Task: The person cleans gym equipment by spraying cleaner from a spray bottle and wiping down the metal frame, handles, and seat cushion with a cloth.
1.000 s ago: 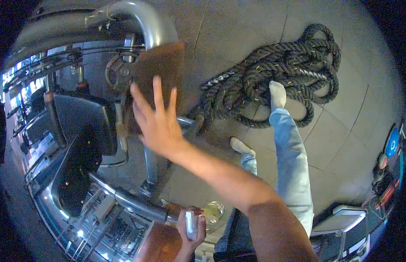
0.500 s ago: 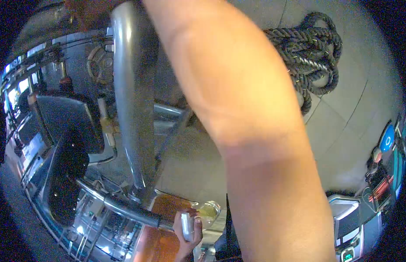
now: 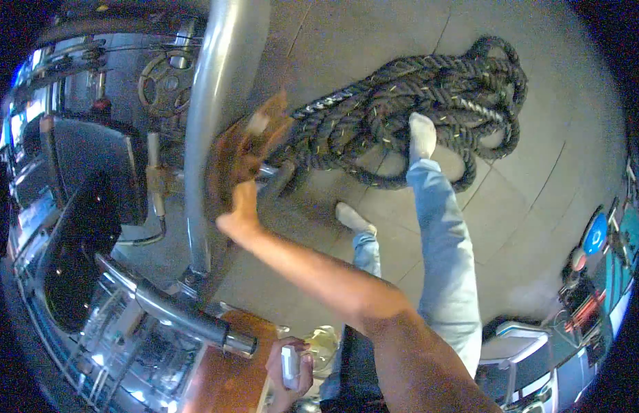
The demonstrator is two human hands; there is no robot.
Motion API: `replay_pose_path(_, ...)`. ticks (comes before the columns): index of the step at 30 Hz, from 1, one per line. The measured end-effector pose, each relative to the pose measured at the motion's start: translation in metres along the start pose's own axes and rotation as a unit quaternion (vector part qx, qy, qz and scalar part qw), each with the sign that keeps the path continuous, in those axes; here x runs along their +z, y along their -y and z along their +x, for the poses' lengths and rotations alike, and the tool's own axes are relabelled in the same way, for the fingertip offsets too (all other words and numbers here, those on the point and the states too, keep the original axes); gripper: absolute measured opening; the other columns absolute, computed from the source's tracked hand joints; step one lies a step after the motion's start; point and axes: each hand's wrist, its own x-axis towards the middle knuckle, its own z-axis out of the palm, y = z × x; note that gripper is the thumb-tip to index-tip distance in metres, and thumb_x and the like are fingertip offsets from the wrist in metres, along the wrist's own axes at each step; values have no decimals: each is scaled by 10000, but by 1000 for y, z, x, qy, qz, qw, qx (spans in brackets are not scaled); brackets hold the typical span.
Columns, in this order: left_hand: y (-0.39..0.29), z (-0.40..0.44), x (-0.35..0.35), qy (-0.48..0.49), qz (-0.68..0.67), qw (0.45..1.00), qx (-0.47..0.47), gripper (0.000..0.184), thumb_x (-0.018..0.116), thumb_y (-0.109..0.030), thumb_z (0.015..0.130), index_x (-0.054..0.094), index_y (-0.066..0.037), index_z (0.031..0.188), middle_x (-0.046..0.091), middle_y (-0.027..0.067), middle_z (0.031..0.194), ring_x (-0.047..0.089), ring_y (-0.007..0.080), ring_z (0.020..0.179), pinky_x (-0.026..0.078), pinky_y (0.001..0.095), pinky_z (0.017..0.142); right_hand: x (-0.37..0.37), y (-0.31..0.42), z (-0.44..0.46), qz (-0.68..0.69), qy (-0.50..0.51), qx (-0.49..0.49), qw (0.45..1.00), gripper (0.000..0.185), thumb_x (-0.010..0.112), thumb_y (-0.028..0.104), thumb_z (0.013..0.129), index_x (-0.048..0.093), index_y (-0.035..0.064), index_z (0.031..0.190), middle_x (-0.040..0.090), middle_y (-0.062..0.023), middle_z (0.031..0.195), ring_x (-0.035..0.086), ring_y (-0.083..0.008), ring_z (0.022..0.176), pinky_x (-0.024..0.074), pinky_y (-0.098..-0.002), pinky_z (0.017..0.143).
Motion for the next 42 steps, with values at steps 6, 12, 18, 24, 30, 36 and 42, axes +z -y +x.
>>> replay_pose_path(6, 17, -15, 6, 0, -57, 998, 20, 169, 696, -104, 768, 664, -18, 910, 634, 146, 930, 645, 288, 791, 523, 383, 722, -66, 108, 111, -269, -161, -252, 916, 960, 794, 173, 640, 312, 45, 1460, 136, -355, 1507, 98, -572, 1390, 98, -686, 1114)
replay_pose_path(12, 40, -36, 14, -12, -115, 993, 14, 330, 672, -178, 776, 575, -4, 1039, 659, 111, 890, 635, 246, 806, 498, 365, 768, -87, 165, 212, -723, 33, -262, 638, 510, 674, 399, 795, 684, -11, 1099, 500, -251, 1361, 291, -484, 1370, 243, -671, 1072)
replay_pose_path(18, 26, -34, -7, -60, -130, 990, 8, 182, 720, -102, 755, 669, -24, 911, 635, 140, 937, 634, 291, 784, 516, 375, 701, -60, 114, 105, -598, 49, -296, 743, 696, 778, 277, 631, 573, 87, 1269, 408, -189, 1450, 116, -535, 1407, 75, -779, 1049)
replay_pose_path(24, 44, -18, 16, -106, -151, 976, 117, 176, 731, -68, 752, 656, -14, 902, 633, 148, 933, 632, 302, 794, 513, 377, 705, -76, 104, 70, -557, 162, -465, 669, 505, 673, 501, 693, 703, 165, 1070, 550, -78, 1349, 308, -388, 1386, 117, -733, 1081)
replay_pose_path(30, 36, 45, 38, -209, -144, 949, 186, 140, 634, -108, 881, 577, 19, 891, 585, 165, 813, 587, 324, 712, 457, 399, 612, -65, 144, 143, -678, 31, -309, 666, 589, 487, 511, 895, 706, 0, 1089, 465, -224, 1421, 343, -379, 1380, 182, -497, 1166)
replay_pose_path(36, 35, 111, 48, -321, -120, 929, 143, 209, 559, -164, 928, 554, 17, 824, 555, 173, 760, 568, 353, 725, 437, 438, 622, -67, 137, 146, -679, 15, -298, 670, 659, 449, 521, 912, 692, -75, 1048, 636, -264, 1166, 460, -373, 1296, 194, -484, 1162)
replay_pose_path(42, 74, 143, 59, -368, -1, 908, 197, 238, 536, -147, 934, 508, 6, 753, 488, 177, 684, 496, 380, 634, 364, 466, 559, -68, 134, 148, -629, -3, -339, 700, 674, 441, 518, 907, 700, -105, 931, 637, -312, 1103, 526, -391, 1222, 235, -471, 1148)
